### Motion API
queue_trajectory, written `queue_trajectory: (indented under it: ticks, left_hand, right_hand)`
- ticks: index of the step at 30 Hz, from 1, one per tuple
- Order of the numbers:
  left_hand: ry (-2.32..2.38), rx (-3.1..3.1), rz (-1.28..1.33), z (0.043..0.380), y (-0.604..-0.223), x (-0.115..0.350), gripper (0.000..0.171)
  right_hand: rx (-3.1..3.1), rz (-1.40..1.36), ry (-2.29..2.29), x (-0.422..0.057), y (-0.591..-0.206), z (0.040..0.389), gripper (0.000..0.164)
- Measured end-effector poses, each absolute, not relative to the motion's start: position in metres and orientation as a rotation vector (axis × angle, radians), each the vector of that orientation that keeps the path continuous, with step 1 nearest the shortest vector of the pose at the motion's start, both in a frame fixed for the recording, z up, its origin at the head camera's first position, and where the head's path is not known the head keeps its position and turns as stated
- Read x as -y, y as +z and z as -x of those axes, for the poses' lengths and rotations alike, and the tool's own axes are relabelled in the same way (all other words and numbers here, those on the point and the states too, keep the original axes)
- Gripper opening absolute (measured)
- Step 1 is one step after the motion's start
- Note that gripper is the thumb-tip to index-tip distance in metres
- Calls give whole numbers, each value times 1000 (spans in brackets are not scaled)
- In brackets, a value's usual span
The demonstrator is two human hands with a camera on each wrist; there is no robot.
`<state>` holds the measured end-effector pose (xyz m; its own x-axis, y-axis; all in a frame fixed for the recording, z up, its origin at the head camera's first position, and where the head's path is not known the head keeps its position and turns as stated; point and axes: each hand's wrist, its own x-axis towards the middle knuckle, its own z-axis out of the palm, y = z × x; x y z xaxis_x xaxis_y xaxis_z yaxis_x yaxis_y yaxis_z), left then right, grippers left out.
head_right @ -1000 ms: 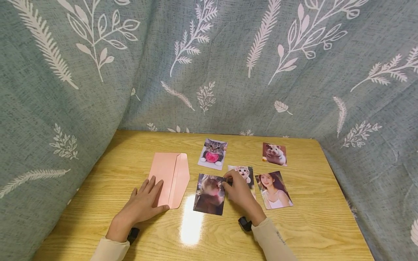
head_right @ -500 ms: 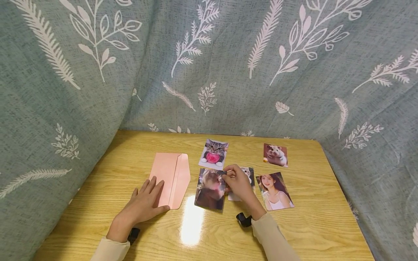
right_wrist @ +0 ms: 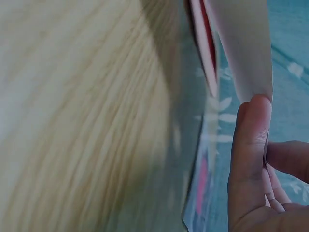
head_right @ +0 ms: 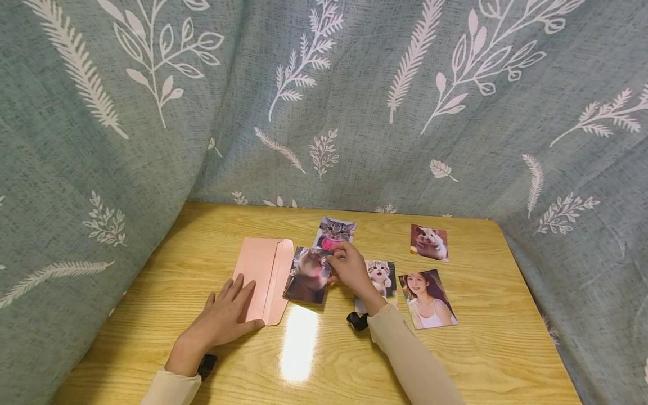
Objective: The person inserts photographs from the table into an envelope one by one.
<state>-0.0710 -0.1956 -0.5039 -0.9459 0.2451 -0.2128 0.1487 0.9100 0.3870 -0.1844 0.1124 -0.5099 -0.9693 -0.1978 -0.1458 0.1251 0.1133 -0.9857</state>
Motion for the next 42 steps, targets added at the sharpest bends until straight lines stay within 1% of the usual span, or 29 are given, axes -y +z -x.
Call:
queue_trajectory:
  ticks: [6,9,10,16,17,30,42]
  left_hand:
    - [533,-2825,-308,72,-504,197,98]
    - [539,-2821,-310,72,-503,197,100]
    - [540,-2820,-311,72,-503,197,100]
    - [540,-2816,-316,70,-501,197,100]
    - [539,-2817,-316,70,-501,197,100]
    - [547,-2817,-332,69,-501,196,98]
    - [557,-2823,-335,69,-501,196,98]
  right_hand:
    - [-2154,108,-1878,-92,-518,197,32]
    - [-2163,111,-1848,-83,-519,199,31]
    - [-2151,116,-1841,-80,-514,198,31]
    - [-2084,99,-1851,-62,-517,201,32]
    - [-2081,87,-1856,-59,-522,203,31]
    - [-2060,33,-1846,-28,-527,205,24]
    - [-2082,45,-1811,-9,-527,205,22]
